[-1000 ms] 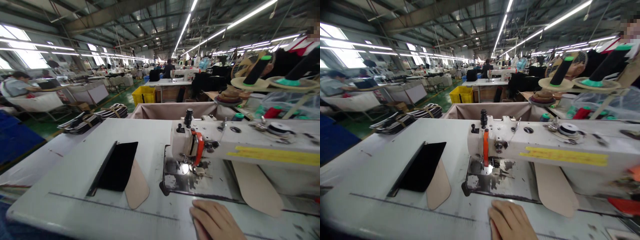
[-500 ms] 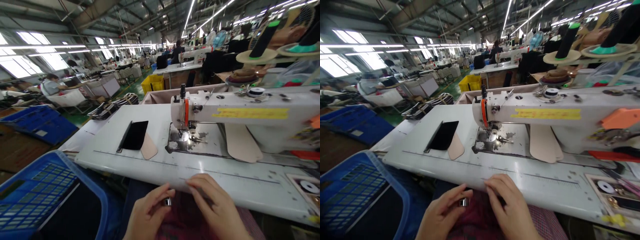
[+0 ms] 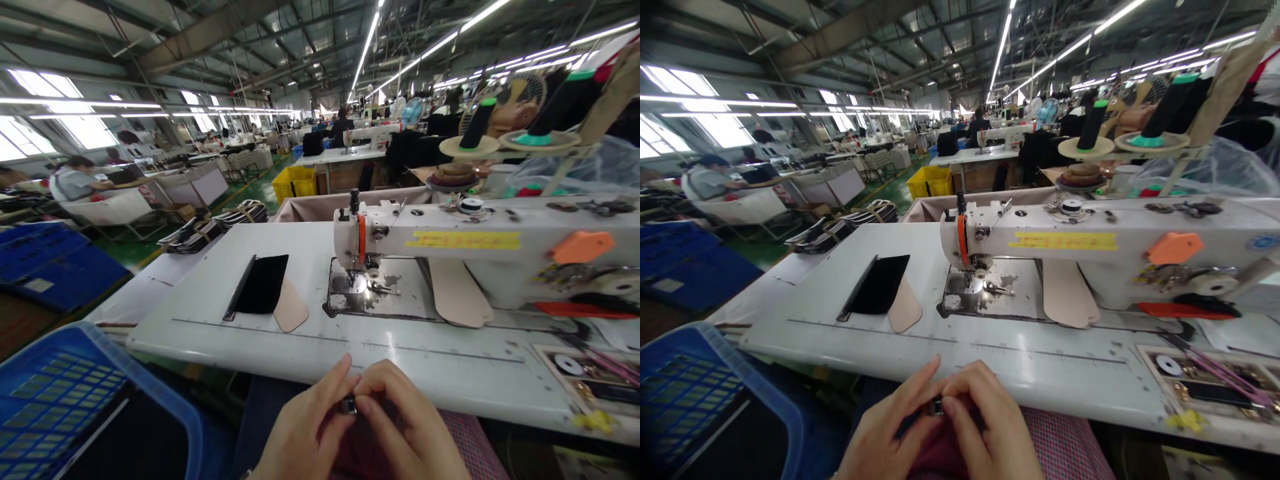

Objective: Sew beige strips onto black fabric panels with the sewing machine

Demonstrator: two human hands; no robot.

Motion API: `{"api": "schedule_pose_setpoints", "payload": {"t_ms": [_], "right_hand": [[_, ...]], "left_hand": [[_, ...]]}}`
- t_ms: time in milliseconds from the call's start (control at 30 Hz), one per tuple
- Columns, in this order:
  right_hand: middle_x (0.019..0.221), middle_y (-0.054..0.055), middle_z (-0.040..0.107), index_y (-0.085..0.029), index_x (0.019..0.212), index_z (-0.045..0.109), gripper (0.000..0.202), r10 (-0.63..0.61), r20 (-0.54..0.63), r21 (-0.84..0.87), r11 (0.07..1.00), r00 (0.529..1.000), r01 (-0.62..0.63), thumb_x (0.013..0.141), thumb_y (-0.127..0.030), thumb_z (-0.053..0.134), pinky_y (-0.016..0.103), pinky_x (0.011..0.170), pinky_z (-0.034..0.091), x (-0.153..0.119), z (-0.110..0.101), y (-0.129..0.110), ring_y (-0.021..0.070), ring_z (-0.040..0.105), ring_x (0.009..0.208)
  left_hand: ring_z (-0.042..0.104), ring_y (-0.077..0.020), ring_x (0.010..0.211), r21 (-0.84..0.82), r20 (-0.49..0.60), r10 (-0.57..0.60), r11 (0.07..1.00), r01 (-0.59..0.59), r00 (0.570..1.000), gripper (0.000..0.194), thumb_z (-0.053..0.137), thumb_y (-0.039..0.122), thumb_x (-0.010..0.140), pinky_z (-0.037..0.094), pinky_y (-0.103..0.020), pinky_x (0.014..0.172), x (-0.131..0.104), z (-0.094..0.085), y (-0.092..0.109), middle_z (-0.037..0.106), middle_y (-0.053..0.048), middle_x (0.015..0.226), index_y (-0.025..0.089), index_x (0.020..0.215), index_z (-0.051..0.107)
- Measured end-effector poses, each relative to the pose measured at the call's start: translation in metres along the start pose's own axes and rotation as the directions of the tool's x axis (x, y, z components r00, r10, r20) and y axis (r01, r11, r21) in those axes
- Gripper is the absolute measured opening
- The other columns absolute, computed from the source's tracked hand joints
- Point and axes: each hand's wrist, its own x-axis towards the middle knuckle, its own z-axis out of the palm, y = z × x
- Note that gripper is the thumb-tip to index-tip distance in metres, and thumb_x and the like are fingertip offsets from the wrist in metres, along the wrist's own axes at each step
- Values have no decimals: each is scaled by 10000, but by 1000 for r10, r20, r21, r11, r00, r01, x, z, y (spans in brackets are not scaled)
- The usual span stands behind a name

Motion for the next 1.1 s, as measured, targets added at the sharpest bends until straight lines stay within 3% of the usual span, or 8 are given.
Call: {"api": "schedule_pose_setpoints", "payload": {"t_ms": [133,300,433,633,800,900,1000,1100], "right_hand": [[764,-2,549,-226,828,511,234,148,-24,83,986,989,-146,1003,-351,419,223,639,492,2,0,4,142,554,700],[817,0,565,-228,883,564,226,246,-17,127,962,969,-242,968,-426,496,245,677,481,4,-4,6,155,562,739],[839,-1,557,-223,837,565,202,226,78,102,967,971,-233,955,-374,503,249,694,453,6,-2,7,151,549,762],[793,-13,523,-225,850,532,277,296,-13,158,944,955,-290,998,-438,434,245,680,460,9,-10,11,150,536,748],[831,-5,557,-224,855,597,177,274,141,154,943,951,-295,939,-369,540,256,663,444,11,-9,12,149,538,736],[815,-1,532,-214,786,530,229,251,81,183,948,965,-262,966,-352,497,261,697,434,9,-6,15,152,520,767],[763,-14,512,-216,854,532,271,343,4,352,879,939,-323,993,-438,466,250,674,438,8,-5,19,139,503,711],[738,-22,539,-217,888,527,293,450,2,623,698,893,-353,987,-490,487,240,627,448,9,-8,21,118,499,632]], "left_hand": [[730,-183,944,-361,-16,-286,895,261,958,462,611,134,835,587,-251,866,1,9,1,750,-52,1059,239,1278,537],[725,-207,952,-545,33,-449,741,393,893,353,651,167,782,571,-316,891,5,12,7,758,-48,999,239,1112,547],[726,-206,913,-526,100,-473,722,450,875,331,666,146,745,563,-320,847,8,12,11,761,-38,982,238,1045,560],[717,-209,945,-640,135,-464,633,435,875,360,692,198,755,534,-365,916,11,17,11,761,-35,953,246,1070,524],[713,-180,866,-638,169,-485,610,470,858,386,697,136,743,535,-297,794,11,16,6,754,-10,950,259,1070,534],[702,-166,856,-695,158,-459,577,428,874,330,736,201,784,526,-281,788,12,18,5,738,-24,940,231,1058,554],[694,-178,865,-750,159,-445,526,401,881,284,778,317,797,543,-302,807,13,21,5,719,-48,925,187,985,609],[689,-167,827,-761,181,-480,484,432,858,299,828,345,754,553,-281,765,13,23,4,714,-52,889,164,910,649]]}}
